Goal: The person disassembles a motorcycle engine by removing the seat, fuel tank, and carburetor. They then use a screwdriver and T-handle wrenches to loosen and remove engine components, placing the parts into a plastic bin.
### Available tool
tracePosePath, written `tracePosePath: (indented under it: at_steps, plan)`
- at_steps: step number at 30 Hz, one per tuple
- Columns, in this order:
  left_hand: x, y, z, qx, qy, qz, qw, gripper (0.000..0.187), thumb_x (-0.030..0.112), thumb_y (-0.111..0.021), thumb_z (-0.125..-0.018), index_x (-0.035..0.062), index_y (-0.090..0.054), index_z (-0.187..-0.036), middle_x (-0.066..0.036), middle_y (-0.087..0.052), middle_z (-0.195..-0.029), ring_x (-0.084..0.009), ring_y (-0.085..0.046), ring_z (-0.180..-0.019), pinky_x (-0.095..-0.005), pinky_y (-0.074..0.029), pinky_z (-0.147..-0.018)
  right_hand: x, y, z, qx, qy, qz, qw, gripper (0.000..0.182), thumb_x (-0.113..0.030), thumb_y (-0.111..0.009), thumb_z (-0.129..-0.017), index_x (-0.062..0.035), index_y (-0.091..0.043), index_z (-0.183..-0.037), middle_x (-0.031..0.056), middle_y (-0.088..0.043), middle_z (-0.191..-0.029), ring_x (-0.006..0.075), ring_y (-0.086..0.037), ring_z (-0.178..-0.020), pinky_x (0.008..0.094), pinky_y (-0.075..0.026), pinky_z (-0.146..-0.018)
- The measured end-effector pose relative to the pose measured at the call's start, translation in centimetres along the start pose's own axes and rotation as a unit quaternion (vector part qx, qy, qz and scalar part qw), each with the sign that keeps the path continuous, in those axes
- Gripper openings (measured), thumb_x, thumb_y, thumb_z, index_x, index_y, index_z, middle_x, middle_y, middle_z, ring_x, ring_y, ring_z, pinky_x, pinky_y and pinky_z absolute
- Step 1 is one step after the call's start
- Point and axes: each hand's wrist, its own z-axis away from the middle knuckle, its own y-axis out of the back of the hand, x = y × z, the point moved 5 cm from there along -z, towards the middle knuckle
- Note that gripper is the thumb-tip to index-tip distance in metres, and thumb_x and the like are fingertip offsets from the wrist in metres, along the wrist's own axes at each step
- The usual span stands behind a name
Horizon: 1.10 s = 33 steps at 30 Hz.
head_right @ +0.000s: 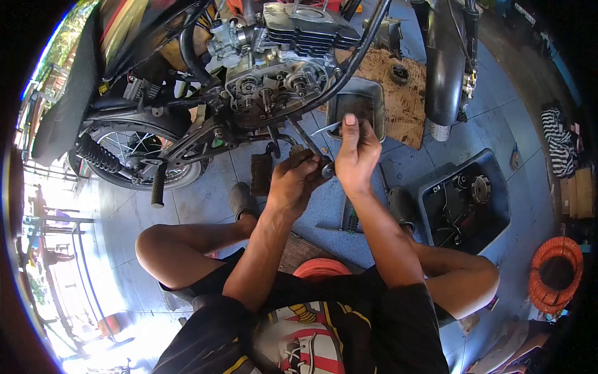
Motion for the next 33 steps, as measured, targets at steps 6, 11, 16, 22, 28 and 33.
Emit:
tracePosePath:
  at_steps: [6,11,16,22,28,33]
  plan:
    - [0.5,0.2,-1.8,0.001,-0.016,-0.021,1.000,0.025,0.005,-0.060,-0.089,-0.0090,-0.058,-0.110,-0.011,-0.063,-0.099,-0.0241,-0.064,-0.095,-0.0430,-0.052,-0.089,0.5,-0.8,-1.2,-0.007,0.009,0.029,1.000,0.040,-0.032,-0.057,-0.098,0.0006,-0.056,-0.075,0.0011,-0.050,-0.062,0.0089,-0.041,-0.057,0.0276,-0.034,-0.052]
    - [1.2,0.7,-1.7,0.019,-0.023,-0.052,0.998,0.025,0.003,-0.059,-0.089,-0.0099,-0.058,-0.111,-0.012,-0.064,-0.101,-0.0239,-0.064,-0.096,-0.0430,-0.052,-0.090,1.0,-1.9,-1.3,-0.013,0.017,0.032,0.999,0.042,-0.031,-0.056,-0.099,0.0035,-0.056,-0.075,0.0074,-0.053,-0.063,0.0151,-0.046,-0.060,0.0325,-0.041,-0.057]
    - [2.6,2.2,-2.6,0.022,-0.034,-0.094,0.995,0.028,0.001,-0.056,-0.089,-0.0149,-0.055,-0.113,-0.017,-0.063,-0.103,-0.0285,-0.064,-0.094,-0.0456,-0.052,-0.090,1.4,-3.6,-0.2,-0.021,0.063,0.014,0.998,0.041,-0.032,-0.055,-0.099,0.0018,-0.056,-0.076,0.0037,-0.050,-0.063,0.0119,-0.044,-0.061,0.0296,-0.038,-0.056]
    - [4.0,3.2,-2.3,0.044,-0.035,-0.127,0.990,0.032,0.003,-0.054,-0.087,-0.0136,-0.058,-0.114,-0.017,-0.065,-0.102,-0.0248,-0.066,-0.090,-0.0372,-0.056,-0.083,0.7,-5.4,2.0,-0.071,0.161,0.114,0.978,0.034,-0.029,-0.055,-0.097,0.0000,-0.055,-0.079,0.0151,-0.057,-0.064,0.0317,-0.058,-0.056,0.0397,-0.045,-0.054]
    - [5.9,4.6,-1.8,0.041,-0.050,-0.228,0.972,0.037,0.006,-0.056,-0.088,-0.0133,-0.057,-0.120,-0.017,-0.065,-0.108,-0.0225,-0.065,-0.092,-0.0341,-0.055,-0.083,1.5,-6.5,3.4,-0.077,0.156,0.068,0.982,0.027,-0.023,-0.055,-0.097,-0.0003,-0.056,-0.082,0.0129,-0.059,-0.065,0.0262,-0.059,-0.054,0.0366,-0.046,-0.053]
    - [7.1,5.2,0.6,-0.025,-0.074,-0.390,0.917,0.040,0.006,-0.064,-0.084,-0.0079,-0.059,-0.121,-0.015,-0.069,-0.103,-0.0213,-0.067,-0.093,-0.0333,-0.054,-0.080,2.8,-7.0,4.1,-0.105,0.117,0.001,0.988,0.025,-0.021,-0.050,-0.100,-0.0009,-0.058,-0.087,0.0096,-0.057,-0.064,0.0209,-0.056,-0.054,0.0330,-0.045,-0.053]
